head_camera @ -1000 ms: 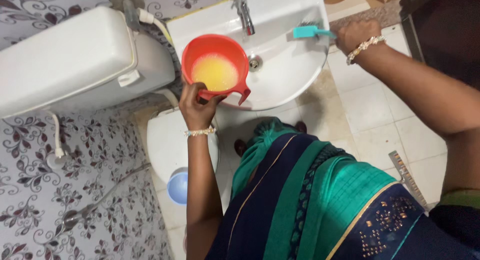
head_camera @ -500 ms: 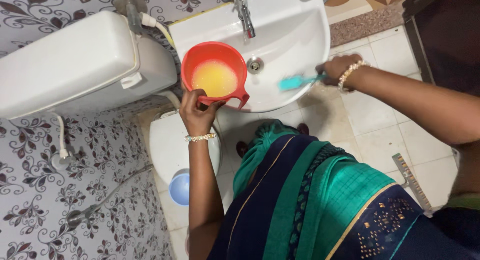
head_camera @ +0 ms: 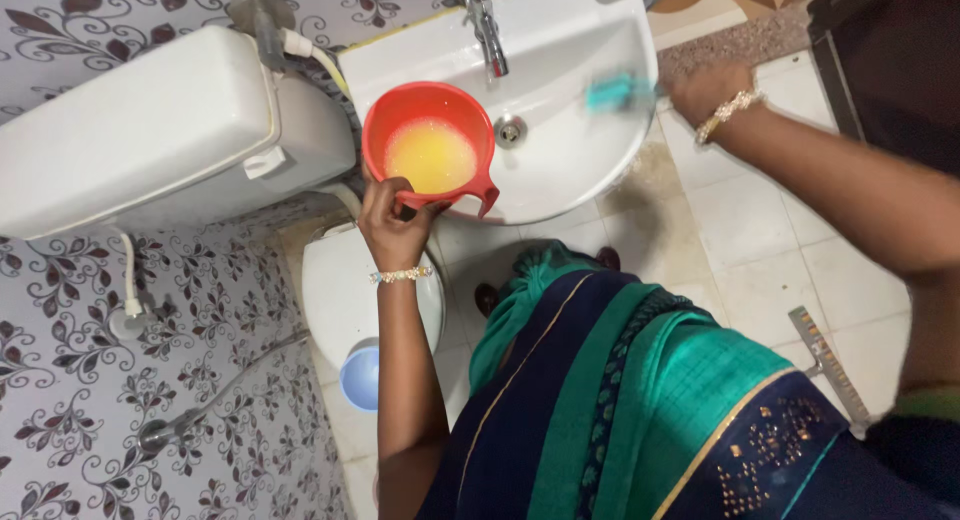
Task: The person holds a red bowl containing a yellow liquid in the left hand and uses a blue scrub brush in the right hand to scrub the interior of a white bathroom sink. The person repeatedly dips the brush into the bowl and scrubs the sink basin throughout the clip.
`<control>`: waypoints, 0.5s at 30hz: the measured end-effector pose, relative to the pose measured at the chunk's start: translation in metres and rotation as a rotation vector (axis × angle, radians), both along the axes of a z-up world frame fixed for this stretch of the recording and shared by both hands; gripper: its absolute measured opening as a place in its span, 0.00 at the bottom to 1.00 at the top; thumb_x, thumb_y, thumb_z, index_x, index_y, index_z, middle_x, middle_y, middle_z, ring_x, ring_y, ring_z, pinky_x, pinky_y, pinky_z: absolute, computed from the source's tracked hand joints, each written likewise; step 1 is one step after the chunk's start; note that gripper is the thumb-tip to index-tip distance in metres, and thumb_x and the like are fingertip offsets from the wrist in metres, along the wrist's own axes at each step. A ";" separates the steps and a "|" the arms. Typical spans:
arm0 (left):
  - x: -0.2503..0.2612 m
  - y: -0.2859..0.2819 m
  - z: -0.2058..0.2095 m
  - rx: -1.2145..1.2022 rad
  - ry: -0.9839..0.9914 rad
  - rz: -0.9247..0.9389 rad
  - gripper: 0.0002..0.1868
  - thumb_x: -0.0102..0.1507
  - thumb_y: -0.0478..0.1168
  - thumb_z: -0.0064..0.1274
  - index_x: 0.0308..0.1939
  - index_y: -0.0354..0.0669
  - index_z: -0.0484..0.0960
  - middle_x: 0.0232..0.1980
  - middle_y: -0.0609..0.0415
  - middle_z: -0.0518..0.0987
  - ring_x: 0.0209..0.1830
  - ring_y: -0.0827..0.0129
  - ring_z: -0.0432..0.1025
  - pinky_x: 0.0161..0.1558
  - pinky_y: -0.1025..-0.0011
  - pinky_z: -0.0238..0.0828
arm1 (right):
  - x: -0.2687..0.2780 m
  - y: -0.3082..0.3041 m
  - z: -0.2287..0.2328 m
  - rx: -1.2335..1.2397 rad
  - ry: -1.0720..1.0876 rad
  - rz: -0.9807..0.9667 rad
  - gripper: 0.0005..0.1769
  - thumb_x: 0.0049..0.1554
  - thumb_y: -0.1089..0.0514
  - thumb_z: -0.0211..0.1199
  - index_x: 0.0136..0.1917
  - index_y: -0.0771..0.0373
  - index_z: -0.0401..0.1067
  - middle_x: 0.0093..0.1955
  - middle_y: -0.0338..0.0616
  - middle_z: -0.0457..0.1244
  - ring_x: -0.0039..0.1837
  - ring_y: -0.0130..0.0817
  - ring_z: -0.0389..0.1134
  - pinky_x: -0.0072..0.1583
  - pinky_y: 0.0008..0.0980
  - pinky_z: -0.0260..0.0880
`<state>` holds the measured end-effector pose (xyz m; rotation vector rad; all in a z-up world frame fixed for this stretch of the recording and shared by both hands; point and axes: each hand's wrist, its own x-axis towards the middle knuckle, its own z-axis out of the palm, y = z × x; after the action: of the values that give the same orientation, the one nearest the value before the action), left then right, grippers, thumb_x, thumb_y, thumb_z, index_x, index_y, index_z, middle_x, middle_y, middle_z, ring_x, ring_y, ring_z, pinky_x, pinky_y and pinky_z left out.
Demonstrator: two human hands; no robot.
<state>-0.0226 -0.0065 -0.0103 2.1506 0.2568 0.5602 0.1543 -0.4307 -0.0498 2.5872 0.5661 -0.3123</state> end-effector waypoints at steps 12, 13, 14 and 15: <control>-0.004 -0.002 0.000 -0.010 -0.025 -0.013 0.24 0.46 0.31 0.79 0.39 0.36 0.80 0.40 0.50 0.75 0.29 0.66 0.68 0.31 0.68 0.67 | 0.005 0.005 -0.027 0.113 0.047 -0.083 0.16 0.68 0.52 0.54 0.68 0.48 0.68 0.49 0.49 0.74 0.53 0.49 0.77 0.51 0.52 0.75; 0.000 -0.001 0.002 -0.013 -0.028 -0.010 0.24 0.45 0.32 0.79 0.39 0.37 0.80 0.40 0.51 0.76 0.30 0.67 0.70 0.31 0.69 0.69 | 0.012 0.007 -0.029 0.098 0.025 -0.066 0.18 0.68 0.51 0.54 0.71 0.45 0.67 0.49 0.49 0.73 0.52 0.49 0.77 0.51 0.52 0.75; 0.003 -0.001 0.004 -0.017 -0.032 -0.007 0.24 0.44 0.33 0.78 0.38 0.38 0.79 0.41 0.52 0.76 0.31 0.68 0.72 0.31 0.70 0.70 | 0.018 0.011 -0.031 0.084 0.003 -0.049 0.21 0.68 0.50 0.53 0.74 0.42 0.65 0.49 0.49 0.73 0.52 0.49 0.76 0.50 0.52 0.74; 0.000 -0.001 0.004 -0.021 -0.023 -0.006 0.24 0.43 0.34 0.78 0.37 0.38 0.79 0.41 0.52 0.77 0.31 0.70 0.74 0.31 0.71 0.71 | 0.015 0.017 -0.037 0.069 -0.008 -0.036 0.24 0.68 0.49 0.52 0.77 0.39 0.64 0.50 0.48 0.72 0.52 0.49 0.75 0.49 0.52 0.73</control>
<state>-0.0228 -0.0080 -0.0060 2.1232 0.2419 0.5760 0.1690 -0.4139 -0.0873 2.6663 0.5376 -0.2996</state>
